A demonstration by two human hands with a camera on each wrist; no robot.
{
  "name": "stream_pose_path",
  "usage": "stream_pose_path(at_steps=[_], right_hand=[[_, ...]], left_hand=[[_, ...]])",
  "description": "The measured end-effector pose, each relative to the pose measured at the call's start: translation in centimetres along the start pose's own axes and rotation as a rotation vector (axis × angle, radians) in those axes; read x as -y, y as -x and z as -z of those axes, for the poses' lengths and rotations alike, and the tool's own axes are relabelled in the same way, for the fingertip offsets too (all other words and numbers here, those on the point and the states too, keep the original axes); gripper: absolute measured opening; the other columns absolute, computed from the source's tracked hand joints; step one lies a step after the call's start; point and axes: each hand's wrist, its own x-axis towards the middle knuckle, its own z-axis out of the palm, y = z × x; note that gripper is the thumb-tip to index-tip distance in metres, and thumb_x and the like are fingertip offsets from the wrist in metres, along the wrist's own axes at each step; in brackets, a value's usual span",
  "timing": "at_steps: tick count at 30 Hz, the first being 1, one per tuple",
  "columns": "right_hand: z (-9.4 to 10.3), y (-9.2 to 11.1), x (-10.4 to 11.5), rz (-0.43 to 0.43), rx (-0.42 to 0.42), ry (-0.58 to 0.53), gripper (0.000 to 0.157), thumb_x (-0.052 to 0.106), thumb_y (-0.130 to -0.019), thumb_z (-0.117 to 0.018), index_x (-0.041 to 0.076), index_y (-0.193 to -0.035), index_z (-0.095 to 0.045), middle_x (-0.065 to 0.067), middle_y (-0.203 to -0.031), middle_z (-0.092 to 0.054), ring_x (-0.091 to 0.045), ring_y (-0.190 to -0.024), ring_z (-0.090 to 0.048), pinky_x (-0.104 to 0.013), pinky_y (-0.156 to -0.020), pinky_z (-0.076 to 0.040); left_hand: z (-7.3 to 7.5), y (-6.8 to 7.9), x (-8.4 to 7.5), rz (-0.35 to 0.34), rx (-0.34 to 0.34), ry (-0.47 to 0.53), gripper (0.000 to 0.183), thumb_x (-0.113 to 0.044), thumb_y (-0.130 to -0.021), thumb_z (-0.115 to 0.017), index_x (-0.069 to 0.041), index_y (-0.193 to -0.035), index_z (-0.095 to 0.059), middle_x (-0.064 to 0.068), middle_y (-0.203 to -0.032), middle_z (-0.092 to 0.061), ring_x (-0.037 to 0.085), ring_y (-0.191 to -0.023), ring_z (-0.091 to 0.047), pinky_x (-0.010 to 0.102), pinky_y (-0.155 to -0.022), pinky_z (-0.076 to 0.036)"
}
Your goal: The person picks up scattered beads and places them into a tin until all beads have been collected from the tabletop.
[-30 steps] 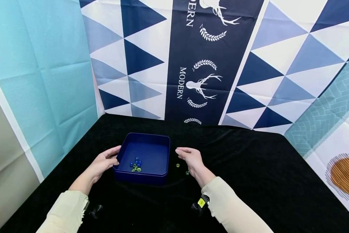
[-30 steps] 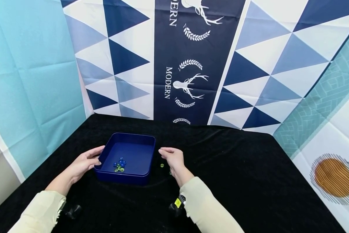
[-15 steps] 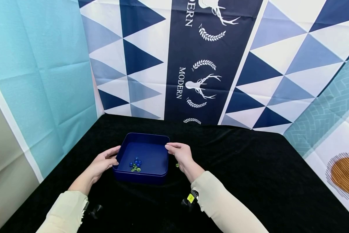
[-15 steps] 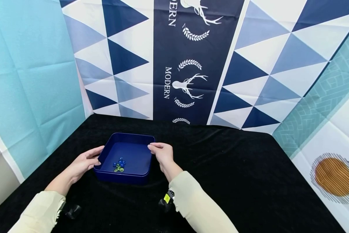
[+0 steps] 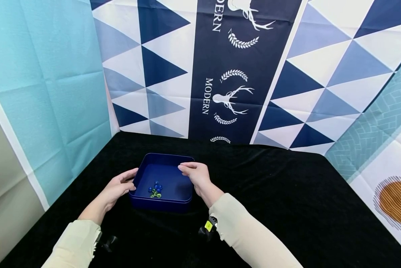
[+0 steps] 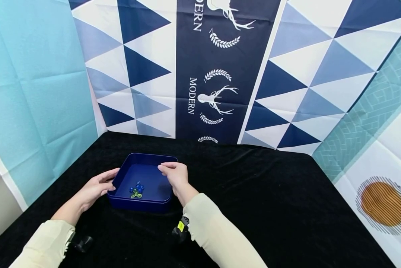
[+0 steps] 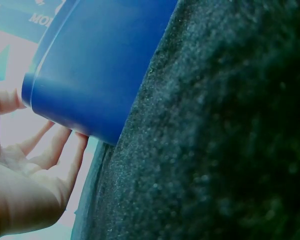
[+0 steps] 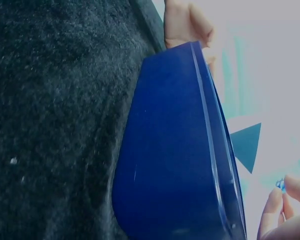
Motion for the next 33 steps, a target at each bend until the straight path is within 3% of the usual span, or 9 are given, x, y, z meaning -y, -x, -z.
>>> stream_pose_path(at_steps=[11, 19, 25, 33], right_hand=[[-1.4, 0.2, 0.2, -0.023, 0.010, 0.017, 0.024, 0.015, -0.082, -0.071, 0.001, -0.102, -0.071, -0.006, -0.103, -0.067, -0.019, -0.081, -0.063, -0.042, -0.093, -0.039], [-1.9, 0.4, 0.3, -0.053, 0.011, 0.004, 0.021, 0.016, -0.081, -0.072, 0.004, -0.099, -0.072, -0.005, -0.102, -0.066, -0.019, -0.083, -0.063, -0.044, -0.095, -0.037], [-1.6, 0.6, 0.2, -0.031, 0.023, 0.012, 0.023, 0.015, -0.081, -0.072, 0.002, -0.101, -0.071, -0.005, -0.100, -0.066, -0.018, -0.082, -0.062, -0.044, -0.095, -0.037], [-0.9, 1.3, -0.2, 0.005, 0.040, -0.002, 0.023, 0.017, -0.081, -0.072, 0.003, -0.100, -0.072, -0.004, -0.099, -0.067, -0.027, -0.090, -0.063, -0.043, -0.093, -0.039]], left_hand=[[0.0, 0.1, -0.1, -0.004, 0.006, -0.001, 0.071, 0.003, -0.080, -0.050, -0.002, -0.146, -0.024, 0.022, -0.148, -0.025, 0.035, -0.129, -0.031, 0.046, -0.099, -0.028], [0.1, 0.1, 0.0, -0.007, 0.004, -0.006, 0.071, 0.002, -0.080, -0.050, -0.002, -0.146, -0.025, 0.022, -0.147, -0.025, 0.035, -0.128, -0.032, 0.046, -0.098, -0.029], [0.0, 0.1, 0.2, -0.004, -0.005, -0.008, 0.070, 0.002, -0.080, -0.050, -0.002, -0.146, -0.026, 0.021, -0.148, -0.025, 0.035, -0.129, -0.031, 0.048, -0.100, -0.027], [-0.2, 0.1, 0.1, -0.017, -0.006, -0.004, 0.071, 0.002, -0.080, -0.051, -0.002, -0.146, -0.026, 0.022, -0.147, -0.027, 0.033, -0.127, -0.033, 0.044, -0.096, -0.030]])
